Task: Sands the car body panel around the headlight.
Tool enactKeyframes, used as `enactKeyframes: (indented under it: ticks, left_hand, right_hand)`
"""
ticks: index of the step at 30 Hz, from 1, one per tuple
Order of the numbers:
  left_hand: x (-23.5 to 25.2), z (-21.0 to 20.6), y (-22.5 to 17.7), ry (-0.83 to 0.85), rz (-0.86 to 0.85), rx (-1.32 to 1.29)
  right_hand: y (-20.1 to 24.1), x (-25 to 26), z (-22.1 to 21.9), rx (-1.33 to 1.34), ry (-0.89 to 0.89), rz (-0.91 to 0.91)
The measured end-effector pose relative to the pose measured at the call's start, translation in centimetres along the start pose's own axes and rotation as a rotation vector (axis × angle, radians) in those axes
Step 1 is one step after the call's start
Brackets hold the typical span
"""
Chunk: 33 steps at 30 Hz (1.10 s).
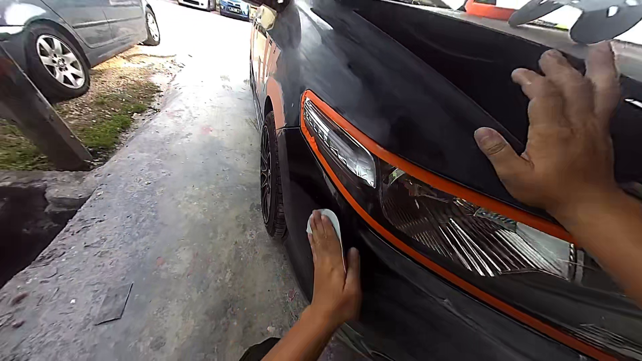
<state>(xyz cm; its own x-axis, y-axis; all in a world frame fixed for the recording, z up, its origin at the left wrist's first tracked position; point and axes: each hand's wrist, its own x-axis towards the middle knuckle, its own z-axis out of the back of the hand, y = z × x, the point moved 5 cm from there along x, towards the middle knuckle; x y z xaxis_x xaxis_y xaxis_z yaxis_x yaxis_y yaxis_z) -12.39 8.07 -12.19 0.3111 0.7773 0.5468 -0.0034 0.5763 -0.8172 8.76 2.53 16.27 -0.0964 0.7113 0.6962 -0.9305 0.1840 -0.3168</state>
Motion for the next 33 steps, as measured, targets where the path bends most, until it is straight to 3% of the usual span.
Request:
enactKeyframes:
  ticks: [2,4,8,10,16,17,20,22,24,28,30,33]
  left_hand:
    - [5.5,1.5,2.9,0.012,0.006,0.012]
    - [7.9,1.9,3.5,-0.002,-0.023,-0.002]
    - [-2.6,-2.1,-1.7,-0.078,-0.117,0.091]
    - [-5.1,-3.2,-2.5,-0.067,-0.154,0.140]
    - [8.5,1.2,3.6,-0.013,-0.023,-0.003]
    - [7.5,0.8,3.0,-0.033,-0.011,0.003]
    - [-1.5,-3.4,-2.5,-0.136,-0.100,0.144]
    - [-5.3,-5.1,-3.7,-0.123,-0.111,0.194]
    - [-2.9,-3.8,-1.8,-0.126,-0.113,0.153]
    - [6.6,-0.2,3.1,-0.065,-0.013,0.001]
    - [3.9,-1.6,0.0,-0.109,-0.012,0.026]
    - [-5.9,-6.2,-5.4,-0.145,-0.074,0.156]
  right_hand:
    - [0.3,-0.4,-0.5,0.105,0.050,-0.015]
    - [0.2,-0.6,-0.9,0.173,0.103,-0.064]
    - [-1.2,-0.9,-1.8,0.253,0.131,-0.092]
    - [-2.6,-1.0,-2.9,0.304,0.149,-0.110]
    - [-3.2,-1.0,-4.4,0.315,0.305,-0.191]
    - [-3.1,-1.0,-4.6,0.300,0.337,-0.187]
    - [-2.1,-0.6,-3.9,0.272,0.396,-0.220]
    - [-1.9,-0.4,-3.9,0.251,0.413,-0.264]
    - [-2.4,-0.5,-4.1,0.239,0.428,-0.261]
    - [-1.8,-0.2,-4.1,0.179,0.450,-0.247]
    - [-1.1,0.2,-3.6,0.154,0.463,-0.243]
    - [-1.2,0.3,-3.5,0.169,0.460,-0.237]
